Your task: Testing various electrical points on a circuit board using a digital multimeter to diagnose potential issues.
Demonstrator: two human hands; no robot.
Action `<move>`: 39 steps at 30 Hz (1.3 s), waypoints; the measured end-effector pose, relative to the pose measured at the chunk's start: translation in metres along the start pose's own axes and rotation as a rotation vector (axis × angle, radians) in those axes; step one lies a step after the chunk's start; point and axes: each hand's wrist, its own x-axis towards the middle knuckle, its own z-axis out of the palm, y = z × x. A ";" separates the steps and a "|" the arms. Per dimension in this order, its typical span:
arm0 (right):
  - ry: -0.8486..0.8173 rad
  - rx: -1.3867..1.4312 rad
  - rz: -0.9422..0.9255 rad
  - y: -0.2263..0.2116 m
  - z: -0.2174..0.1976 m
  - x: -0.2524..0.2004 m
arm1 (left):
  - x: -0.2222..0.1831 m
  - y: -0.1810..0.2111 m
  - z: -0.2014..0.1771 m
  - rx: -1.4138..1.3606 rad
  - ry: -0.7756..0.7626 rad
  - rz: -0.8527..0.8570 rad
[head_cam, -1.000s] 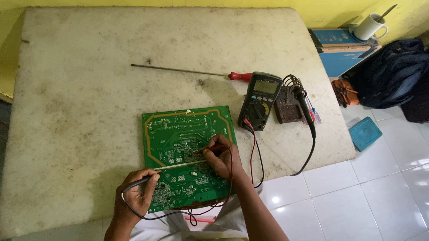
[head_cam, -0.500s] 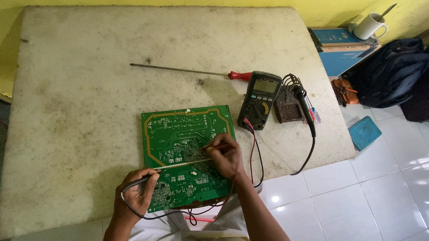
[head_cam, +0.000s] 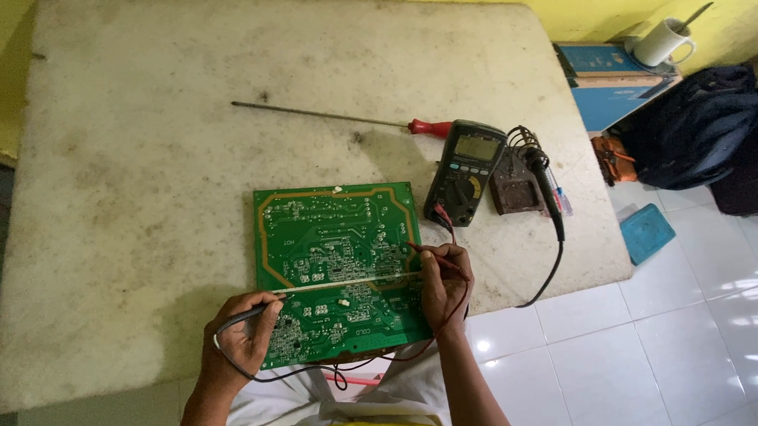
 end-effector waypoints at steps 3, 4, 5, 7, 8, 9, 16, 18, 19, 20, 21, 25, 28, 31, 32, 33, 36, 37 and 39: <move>-0.065 0.025 -0.011 -0.002 0.000 0.000 | -0.001 -0.005 0.002 0.011 0.002 -0.033; -0.071 0.027 -0.008 -0.002 0.001 -0.001 | -0.002 -0.005 0.001 0.014 0.005 -0.038; -0.065 0.037 0.009 -0.002 0.002 -0.001 | -0.001 -0.006 0.002 -0.001 0.005 -0.016; -0.060 0.049 0.027 -0.003 0.003 -0.002 | -0.002 -0.005 0.002 -0.014 0.006 0.005; -0.081 0.071 0.012 -0.005 0.004 -0.002 | -0.002 -0.003 0.001 -0.033 0.016 0.008; -0.099 0.092 -0.004 -0.007 0.004 -0.002 | -0.001 -0.002 0.001 -0.052 0.024 0.015; -0.121 0.073 -0.005 -0.013 0.006 -0.002 | -0.001 -0.002 0.002 -0.006 0.031 0.037; -0.090 0.063 0.018 -0.010 0.005 -0.002 | -0.001 0.000 0.002 -0.042 0.031 0.017; -0.090 0.064 0.017 -0.009 0.005 -0.002 | -0.001 0.000 0.002 -0.041 0.031 0.017; -0.090 0.066 0.014 -0.008 0.005 -0.001 | -0.001 0.000 0.002 -0.035 0.034 0.020; -0.089 0.068 0.009 -0.007 0.005 -0.001 | -0.001 0.000 0.002 -0.029 0.035 0.024; -0.126 0.089 -0.002 -0.012 0.005 -0.002 | -0.001 0.001 0.001 -0.043 0.018 0.014; -0.140 0.108 -0.026 -0.011 0.005 0.000 | -0.001 -0.006 0.004 -0.022 0.017 0.000; -0.123 0.059 -0.035 -0.013 0.004 -0.001 | -0.003 -0.007 0.004 0.005 0.015 -0.005; -0.139 0.082 -0.049 -0.014 0.005 -0.001 | -0.003 -0.007 0.004 -0.001 0.019 -0.013; -0.156 0.107 -0.062 -0.015 0.005 -0.001 | -0.003 -0.006 0.004 -0.007 0.024 -0.022; -0.041 -0.071 0.021 0.000 -0.003 -0.001 | -0.001 -0.002 0.002 -0.026 0.027 0.003; -0.041 -0.070 0.021 -0.002 -0.002 -0.001 | -0.002 -0.003 0.003 -0.026 0.026 0.004; 0.008 -0.135 0.029 -0.006 0.000 -0.001 | -0.002 -0.006 0.004 -0.011 0.027 -0.034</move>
